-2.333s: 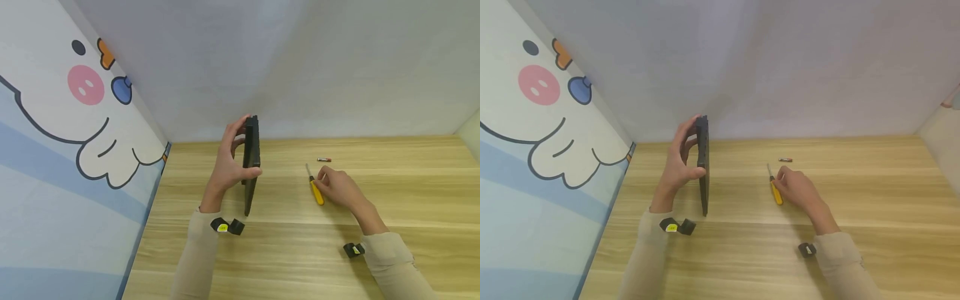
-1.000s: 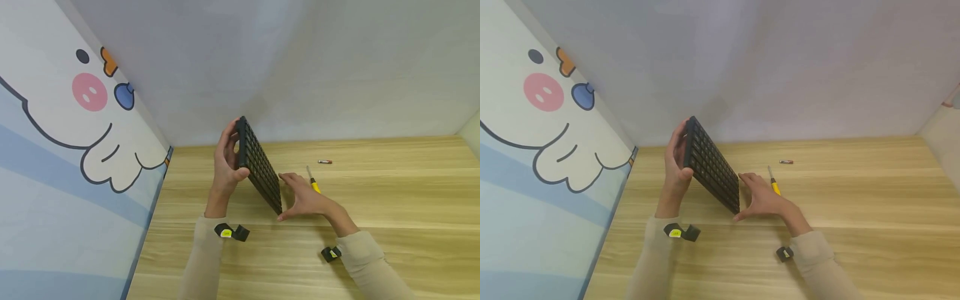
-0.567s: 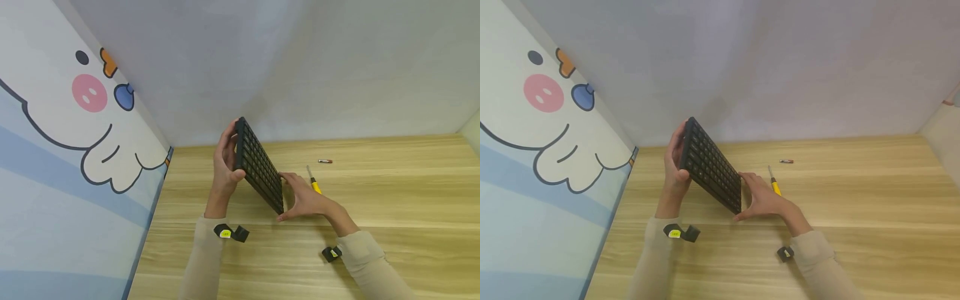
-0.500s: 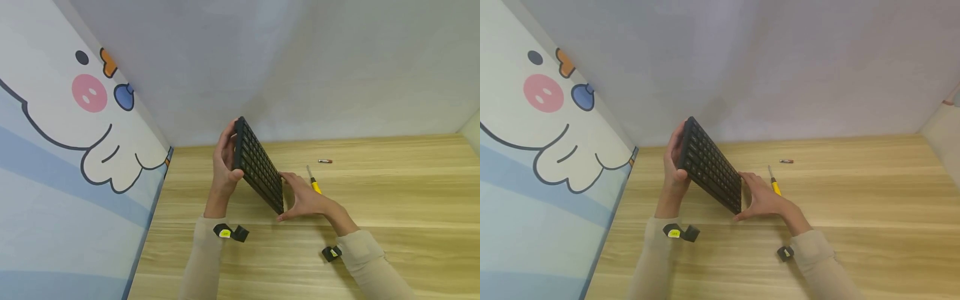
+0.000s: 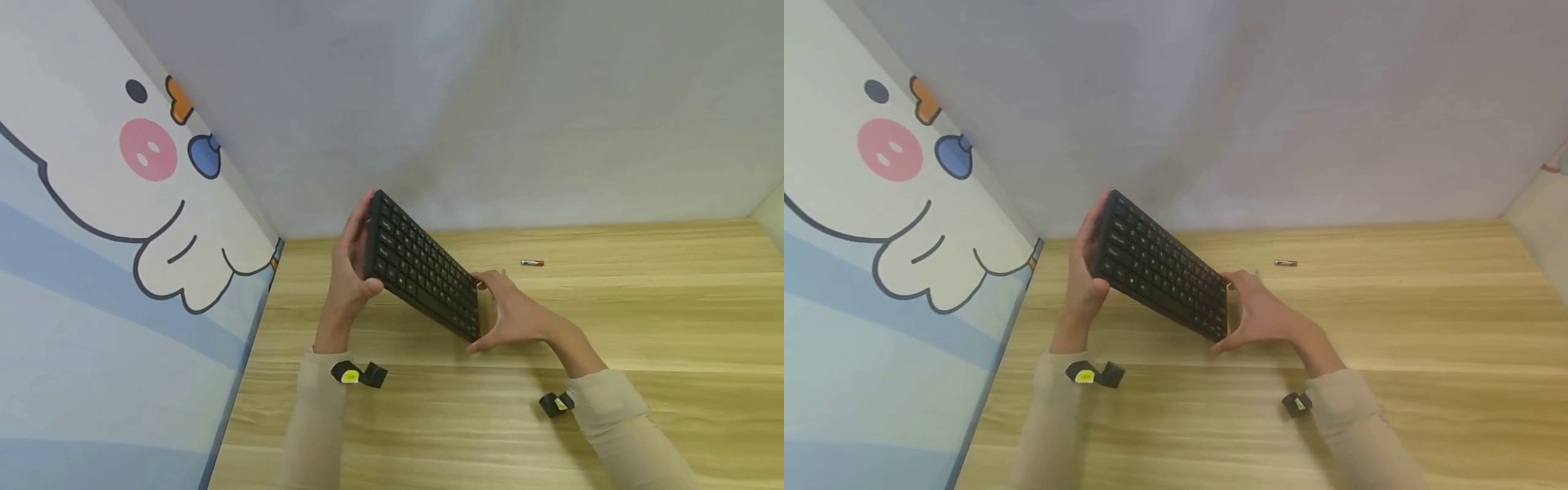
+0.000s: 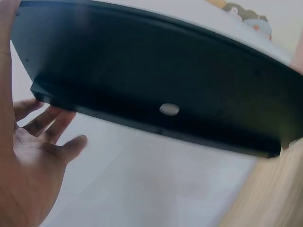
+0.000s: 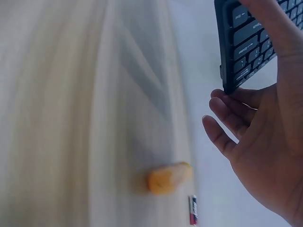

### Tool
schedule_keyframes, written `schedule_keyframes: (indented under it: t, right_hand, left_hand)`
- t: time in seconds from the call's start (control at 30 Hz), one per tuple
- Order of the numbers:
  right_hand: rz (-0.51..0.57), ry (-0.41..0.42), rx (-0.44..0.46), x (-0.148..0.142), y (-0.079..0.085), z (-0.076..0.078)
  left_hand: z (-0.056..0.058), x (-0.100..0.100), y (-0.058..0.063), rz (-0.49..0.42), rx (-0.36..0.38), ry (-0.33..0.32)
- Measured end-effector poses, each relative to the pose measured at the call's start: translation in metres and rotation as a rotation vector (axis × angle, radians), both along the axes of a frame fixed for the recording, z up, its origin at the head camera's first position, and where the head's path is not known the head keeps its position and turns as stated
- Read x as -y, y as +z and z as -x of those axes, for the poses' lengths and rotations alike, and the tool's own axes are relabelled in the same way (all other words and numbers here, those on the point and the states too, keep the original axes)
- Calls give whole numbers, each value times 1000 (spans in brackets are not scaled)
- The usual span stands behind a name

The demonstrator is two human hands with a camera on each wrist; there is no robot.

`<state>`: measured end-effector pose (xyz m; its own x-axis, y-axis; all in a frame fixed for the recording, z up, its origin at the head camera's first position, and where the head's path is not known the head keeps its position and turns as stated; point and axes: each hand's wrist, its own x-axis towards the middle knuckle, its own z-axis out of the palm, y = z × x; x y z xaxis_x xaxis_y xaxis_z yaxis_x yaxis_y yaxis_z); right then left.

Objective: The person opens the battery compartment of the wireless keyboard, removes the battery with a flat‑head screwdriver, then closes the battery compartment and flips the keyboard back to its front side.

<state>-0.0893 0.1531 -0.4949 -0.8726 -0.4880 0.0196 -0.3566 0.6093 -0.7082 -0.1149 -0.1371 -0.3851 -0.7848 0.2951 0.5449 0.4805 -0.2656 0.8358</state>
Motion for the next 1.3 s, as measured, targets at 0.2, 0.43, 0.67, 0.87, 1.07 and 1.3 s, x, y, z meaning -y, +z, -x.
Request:
schedule_keyframes:
  t: [0.2, 0.43, 0.67, 0.87, 1.07, 1.3]
  right_hand:
    - [-40, -25, -1, -14, 6, 2]
    - [-71, -32, -9, -27, 6, 2]
    - [-111, -39, -51, -33, 10, 5]
    - [-166, -60, -43, -39, 12, 7]
    - [-210, -72, -65, -40, 12, 10]
    - [-267, -73, -80, -37, 13, 12]
  left_hand:
    - [6, 19, 0, 111, -112, -2]
    - [6, 39, 2, 345, -142, 60]
    - [2, 61, -4, 514, -77, 105]
    - [-2, 73, -11, 719, 16, 177]
    - [-2, 80, -25, 894, 152, 184]
    - [5, 84, -44, 1008, 217, 193]
